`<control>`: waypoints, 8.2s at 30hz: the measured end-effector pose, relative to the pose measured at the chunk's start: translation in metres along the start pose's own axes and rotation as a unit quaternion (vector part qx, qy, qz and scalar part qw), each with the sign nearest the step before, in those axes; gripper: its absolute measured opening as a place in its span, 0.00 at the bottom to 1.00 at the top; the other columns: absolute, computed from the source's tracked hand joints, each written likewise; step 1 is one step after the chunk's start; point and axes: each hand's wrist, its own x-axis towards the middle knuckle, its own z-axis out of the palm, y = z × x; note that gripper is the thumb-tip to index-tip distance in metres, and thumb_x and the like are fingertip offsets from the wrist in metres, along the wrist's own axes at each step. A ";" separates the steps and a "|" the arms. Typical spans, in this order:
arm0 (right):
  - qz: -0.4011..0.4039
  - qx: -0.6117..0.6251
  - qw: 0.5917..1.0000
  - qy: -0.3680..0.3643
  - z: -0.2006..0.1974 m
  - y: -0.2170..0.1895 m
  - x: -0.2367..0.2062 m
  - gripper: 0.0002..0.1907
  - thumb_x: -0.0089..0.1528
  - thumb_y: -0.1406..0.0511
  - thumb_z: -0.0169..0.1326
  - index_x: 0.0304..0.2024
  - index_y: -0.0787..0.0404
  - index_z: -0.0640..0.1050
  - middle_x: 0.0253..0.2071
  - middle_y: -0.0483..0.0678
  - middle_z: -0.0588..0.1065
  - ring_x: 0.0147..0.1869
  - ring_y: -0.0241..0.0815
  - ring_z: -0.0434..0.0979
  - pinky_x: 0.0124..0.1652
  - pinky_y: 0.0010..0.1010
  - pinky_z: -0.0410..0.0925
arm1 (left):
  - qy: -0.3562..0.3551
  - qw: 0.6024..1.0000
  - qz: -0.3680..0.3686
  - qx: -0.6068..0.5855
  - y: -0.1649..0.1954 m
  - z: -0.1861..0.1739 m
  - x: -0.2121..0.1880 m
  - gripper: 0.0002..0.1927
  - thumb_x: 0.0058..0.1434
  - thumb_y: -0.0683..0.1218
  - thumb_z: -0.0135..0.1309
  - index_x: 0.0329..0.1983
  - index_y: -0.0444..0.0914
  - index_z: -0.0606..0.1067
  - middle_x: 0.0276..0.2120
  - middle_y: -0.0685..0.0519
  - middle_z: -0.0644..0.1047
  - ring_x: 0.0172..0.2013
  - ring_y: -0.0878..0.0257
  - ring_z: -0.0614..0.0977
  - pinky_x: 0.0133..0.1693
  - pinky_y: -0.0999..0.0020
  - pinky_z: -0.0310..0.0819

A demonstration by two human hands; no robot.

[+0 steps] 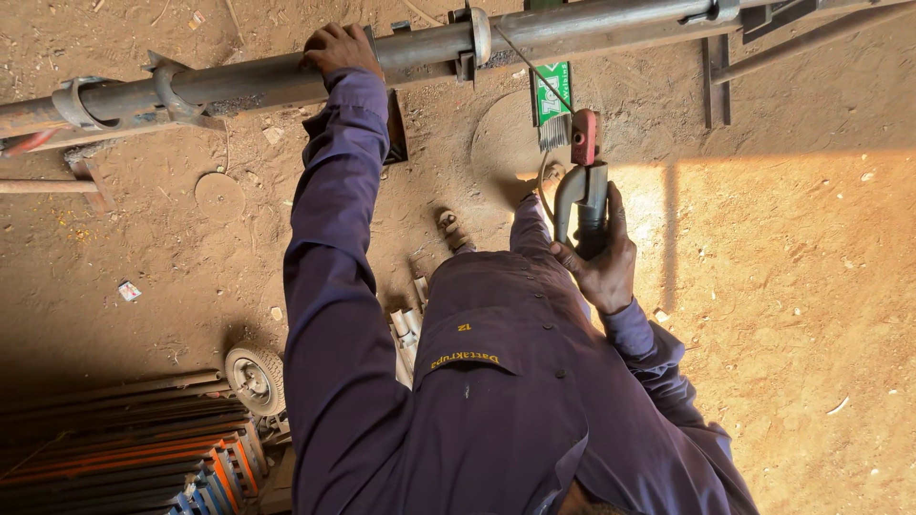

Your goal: The person welds metal pipes using a welding torch, creating sparks and smoke. They adjust the pipe's position and continue welding at different points along the pipe.

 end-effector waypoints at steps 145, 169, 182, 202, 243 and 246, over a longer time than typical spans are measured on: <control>0.101 0.173 0.951 0.236 0.135 -0.082 -0.006 0.57 0.54 0.56 0.66 0.78 0.64 0.51 0.30 0.50 0.75 0.27 0.39 0.76 0.25 0.30 0.71 | -0.075 0.872 0.454 -0.168 -0.050 0.101 -0.067 0.21 0.64 0.41 0.49 0.61 0.36 0.70 0.70 0.42 0.66 0.54 0.44 0.80 0.52 0.52 0.78; 0.070 0.274 0.948 0.144 0.074 -0.048 0.018 0.61 0.56 0.50 0.68 0.79 0.67 0.50 0.28 0.48 0.71 0.23 0.36 0.71 0.20 0.28 0.64 | 0.299 0.744 0.397 -0.447 -0.039 0.036 -0.049 0.11 0.55 0.33 0.61 0.33 0.37 0.70 0.38 0.47 0.75 0.40 0.53 0.80 0.44 0.58 0.79; 0.083 0.248 0.947 0.186 0.087 -0.053 -0.004 0.59 0.57 0.52 0.68 0.79 0.67 0.51 0.32 0.49 0.73 0.28 0.36 0.74 0.25 0.26 0.66 | 0.239 0.786 0.340 -0.457 0.001 0.009 0.011 0.14 0.52 0.30 0.59 0.41 0.33 0.77 0.41 0.44 0.79 0.41 0.48 0.82 0.44 0.57 0.78; 0.100 0.157 0.964 0.188 0.109 -0.061 -0.003 0.57 0.55 0.51 0.67 0.78 0.64 0.54 0.38 0.51 0.76 0.32 0.37 0.76 0.28 0.28 0.70 | 0.204 0.783 0.293 -0.510 0.005 0.010 0.016 0.51 0.49 0.29 0.60 0.75 0.44 0.55 0.33 0.52 0.79 0.35 0.54 0.83 0.40 0.58 0.78; 0.062 0.164 0.974 0.143 0.113 -0.090 -0.010 0.61 0.56 0.56 0.72 0.80 0.67 0.50 0.42 0.48 0.75 0.40 0.34 0.74 0.42 0.25 0.68 | 0.238 0.744 0.281 -0.558 -0.020 0.023 0.030 0.31 0.58 0.34 0.64 0.64 0.39 0.69 0.40 0.51 0.79 0.41 0.58 0.84 0.46 0.64 0.85; 0.055 0.101 0.987 0.114 0.101 -0.094 -0.009 0.62 0.54 0.58 0.73 0.80 0.66 0.51 0.47 0.51 0.77 0.47 0.37 0.77 0.48 0.27 0.71 | 0.351 0.741 0.364 -0.443 -0.090 0.015 0.028 0.34 0.54 0.39 0.68 0.63 0.35 0.67 0.52 0.41 0.77 0.53 0.47 0.80 0.57 0.52 0.75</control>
